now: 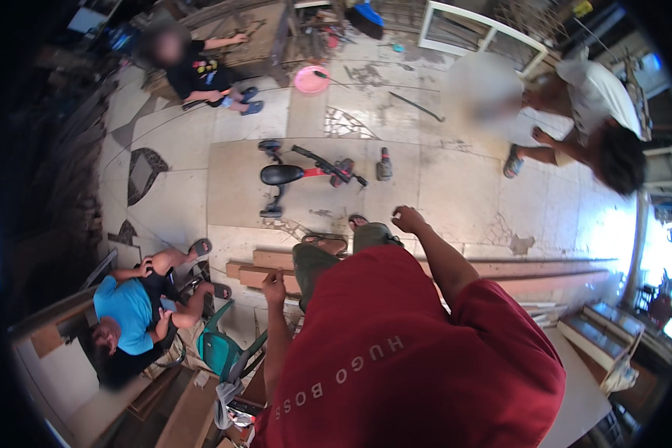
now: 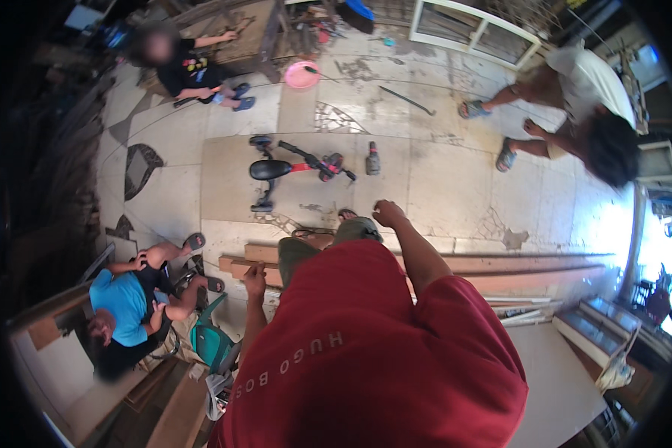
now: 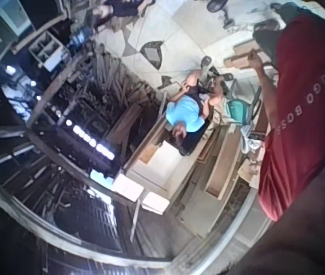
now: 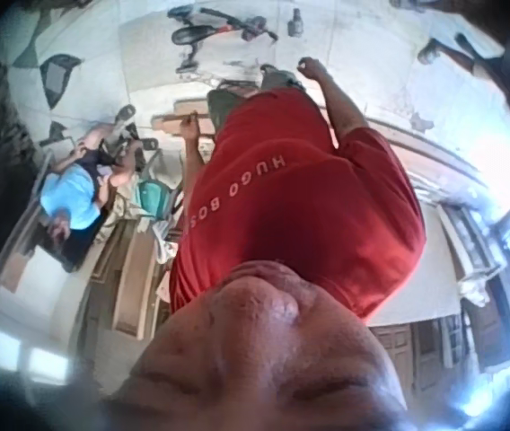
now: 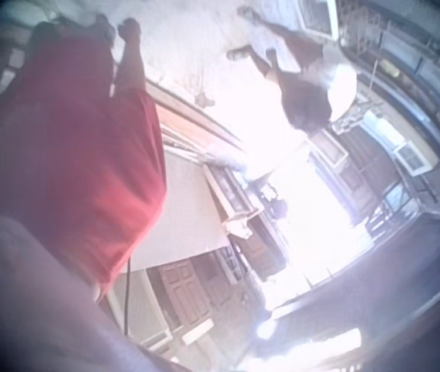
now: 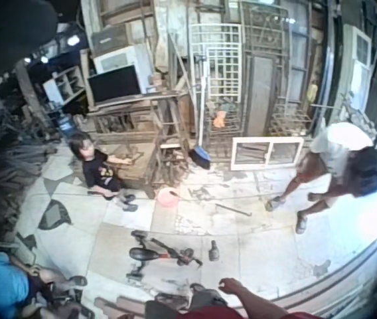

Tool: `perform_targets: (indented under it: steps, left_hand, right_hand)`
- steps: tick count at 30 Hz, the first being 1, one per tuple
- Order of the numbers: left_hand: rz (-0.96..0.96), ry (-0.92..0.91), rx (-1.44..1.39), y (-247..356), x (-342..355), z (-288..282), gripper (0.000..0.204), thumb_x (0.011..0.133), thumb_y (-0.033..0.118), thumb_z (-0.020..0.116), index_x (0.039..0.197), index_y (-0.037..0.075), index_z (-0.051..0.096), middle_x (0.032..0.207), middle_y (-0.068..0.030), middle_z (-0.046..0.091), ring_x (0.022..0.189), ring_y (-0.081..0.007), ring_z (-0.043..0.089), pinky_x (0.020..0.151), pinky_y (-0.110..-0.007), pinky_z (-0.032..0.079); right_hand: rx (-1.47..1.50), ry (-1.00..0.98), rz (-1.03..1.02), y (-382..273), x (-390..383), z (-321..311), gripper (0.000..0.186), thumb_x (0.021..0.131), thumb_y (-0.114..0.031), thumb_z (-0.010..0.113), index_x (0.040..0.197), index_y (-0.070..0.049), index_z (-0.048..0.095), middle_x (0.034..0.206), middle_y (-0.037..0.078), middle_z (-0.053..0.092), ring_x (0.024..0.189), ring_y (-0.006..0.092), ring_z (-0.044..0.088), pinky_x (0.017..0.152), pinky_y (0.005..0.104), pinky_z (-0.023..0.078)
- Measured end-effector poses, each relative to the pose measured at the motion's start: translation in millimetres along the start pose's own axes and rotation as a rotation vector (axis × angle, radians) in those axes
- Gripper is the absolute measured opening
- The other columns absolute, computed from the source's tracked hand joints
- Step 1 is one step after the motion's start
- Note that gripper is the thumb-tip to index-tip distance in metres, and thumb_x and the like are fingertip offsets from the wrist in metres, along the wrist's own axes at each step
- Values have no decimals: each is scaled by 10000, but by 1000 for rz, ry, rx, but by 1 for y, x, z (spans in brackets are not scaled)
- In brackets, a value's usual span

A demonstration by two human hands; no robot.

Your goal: The person walks through a cluttered workshop and selects a long wooden plank. They use a circular saw to cut the plank into several smaller pieces, repositioning the wood between cuts. The cut pieces are set aside on the floor.

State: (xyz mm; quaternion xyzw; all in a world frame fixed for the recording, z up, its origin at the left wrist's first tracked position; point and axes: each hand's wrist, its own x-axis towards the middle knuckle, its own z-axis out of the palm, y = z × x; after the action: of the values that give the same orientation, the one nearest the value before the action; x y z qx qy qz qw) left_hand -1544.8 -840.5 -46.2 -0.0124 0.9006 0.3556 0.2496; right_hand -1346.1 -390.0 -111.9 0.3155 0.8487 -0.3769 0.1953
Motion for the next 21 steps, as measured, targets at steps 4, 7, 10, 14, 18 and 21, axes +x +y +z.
perform_targets:
  steps: [4,7,10,14,18,21]
  left_hand:
    - [17,18,81,-11,1,5,302,922,305,641,1017,30,724,925,-170,724,863,-242,698,797,-364,530]
    - [-10,-97,-7,10,-17,21,358,906,361,652,1028,30,713,898,-171,720,863,-263,706,771,-386,533]
    - [-35,-164,58,-6,-18,17,404,906,415,643,918,22,736,810,-174,708,758,-245,688,704,-386,518]
    - [-206,-227,-41,-47,14,-41,455,913,438,633,836,3,743,682,-137,669,655,-220,643,649,-378,505]
    - [-183,-3,-218,-104,44,-87,387,915,365,661,849,-9,734,699,-103,667,665,-171,595,654,-349,494]
    - [-192,82,-252,-151,60,-126,364,914,350,664,917,-9,727,714,-101,666,669,-155,589,657,-339,498]
  right_hand:
    - [-56,-160,45,-33,5,9,342,829,-320,650,1102,-116,677,1153,155,664,1103,347,616,943,455,501]
    - [-90,-160,16,-45,13,13,332,824,-329,662,1075,-113,690,1125,176,665,1076,367,619,937,452,501]
    - [-134,-197,-5,-81,37,13,336,828,-334,662,1079,-112,683,1143,177,657,1088,364,614,941,458,497]
    - [-203,-181,-47,-152,78,19,341,833,-339,659,1087,-112,680,1141,175,656,1083,364,617,938,462,499]
    - [-204,-93,-234,-231,119,34,345,817,-340,651,1050,-88,687,1100,167,669,1045,352,637,911,458,511]
    - [-172,-47,-349,-300,147,50,325,824,-337,660,1023,-81,685,1047,176,679,1021,349,642,872,461,509]
